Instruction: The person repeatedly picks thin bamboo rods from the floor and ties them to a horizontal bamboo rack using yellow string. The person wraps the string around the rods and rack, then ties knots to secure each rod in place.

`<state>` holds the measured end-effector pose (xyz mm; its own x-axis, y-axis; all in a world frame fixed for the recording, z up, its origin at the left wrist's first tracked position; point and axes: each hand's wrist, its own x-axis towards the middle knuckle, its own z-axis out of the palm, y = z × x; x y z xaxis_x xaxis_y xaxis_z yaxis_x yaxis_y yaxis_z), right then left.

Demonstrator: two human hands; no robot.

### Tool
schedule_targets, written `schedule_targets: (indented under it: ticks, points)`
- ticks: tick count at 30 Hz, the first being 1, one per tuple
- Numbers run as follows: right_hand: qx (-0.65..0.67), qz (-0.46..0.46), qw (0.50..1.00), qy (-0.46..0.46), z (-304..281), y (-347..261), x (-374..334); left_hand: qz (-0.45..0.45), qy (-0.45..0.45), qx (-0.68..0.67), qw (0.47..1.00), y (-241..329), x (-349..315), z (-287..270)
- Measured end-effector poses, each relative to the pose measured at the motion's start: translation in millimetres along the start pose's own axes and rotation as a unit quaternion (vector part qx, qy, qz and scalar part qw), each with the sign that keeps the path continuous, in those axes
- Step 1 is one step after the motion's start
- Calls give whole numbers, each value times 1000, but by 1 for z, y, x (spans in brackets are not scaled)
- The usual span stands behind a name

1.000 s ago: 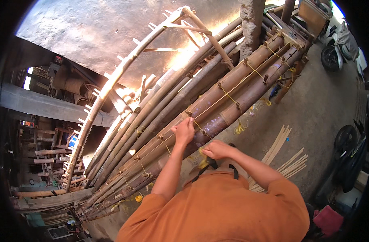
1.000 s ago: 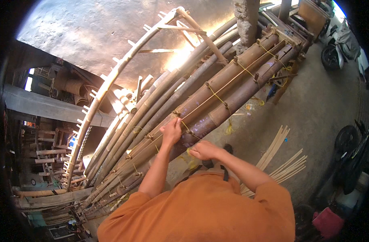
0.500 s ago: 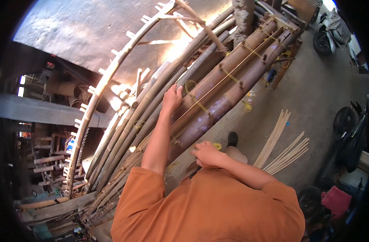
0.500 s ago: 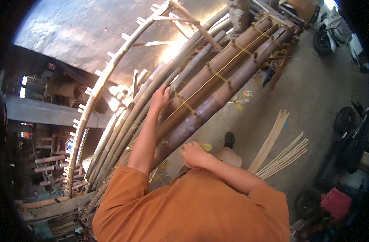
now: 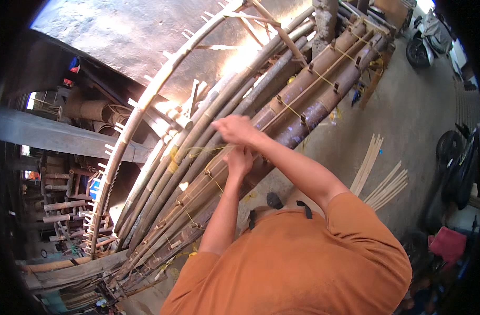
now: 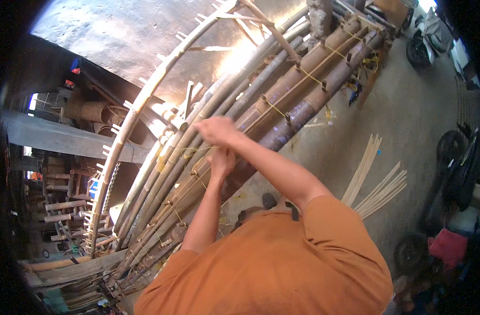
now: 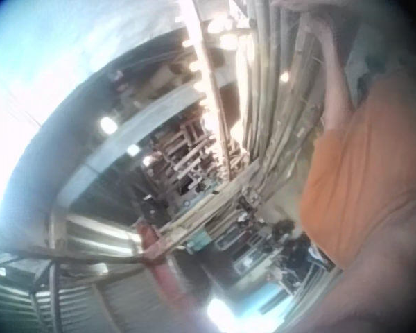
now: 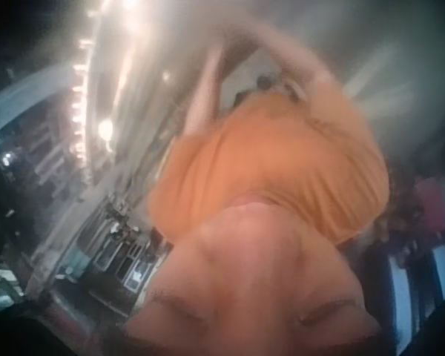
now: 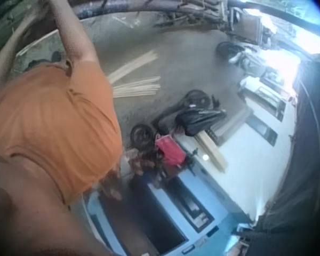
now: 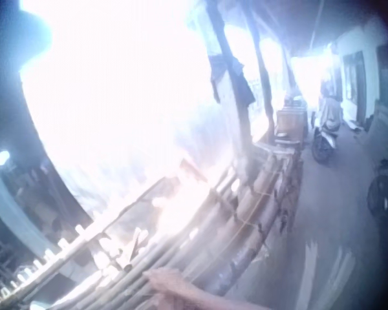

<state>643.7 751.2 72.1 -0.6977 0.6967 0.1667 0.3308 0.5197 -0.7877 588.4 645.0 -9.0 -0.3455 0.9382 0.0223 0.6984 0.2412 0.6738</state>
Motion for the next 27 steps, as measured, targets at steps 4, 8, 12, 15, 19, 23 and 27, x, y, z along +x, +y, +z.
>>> schedule_targets:
  ticks: [4,8,12,15,19,23,27]
  points:
    - [166,147,949,-226,-24,32,16,-68,-29,45,996,25,0,-15]
    - [355,-15,884,-304,-48,-1,-56,-76,17,60,995,-1,-4,-7]
    - [63,13,961,-269,4,58,-165,-29,22,-6,999,25,5,-14]
    - [356,40,901,-247,-5,36,-154,37,35,-146,988,27,30,-42]
    - [242,-1,949,-200,-79,-25,-145,-26,64,-143,987,41,82,-61]
    - [151,56,972,-173,-15,29,-169,1,119,22,993,-49,115,10]
    - [104,106,964,-223,-26,-6,-146,43,-11,68,997,-62,121,-1]
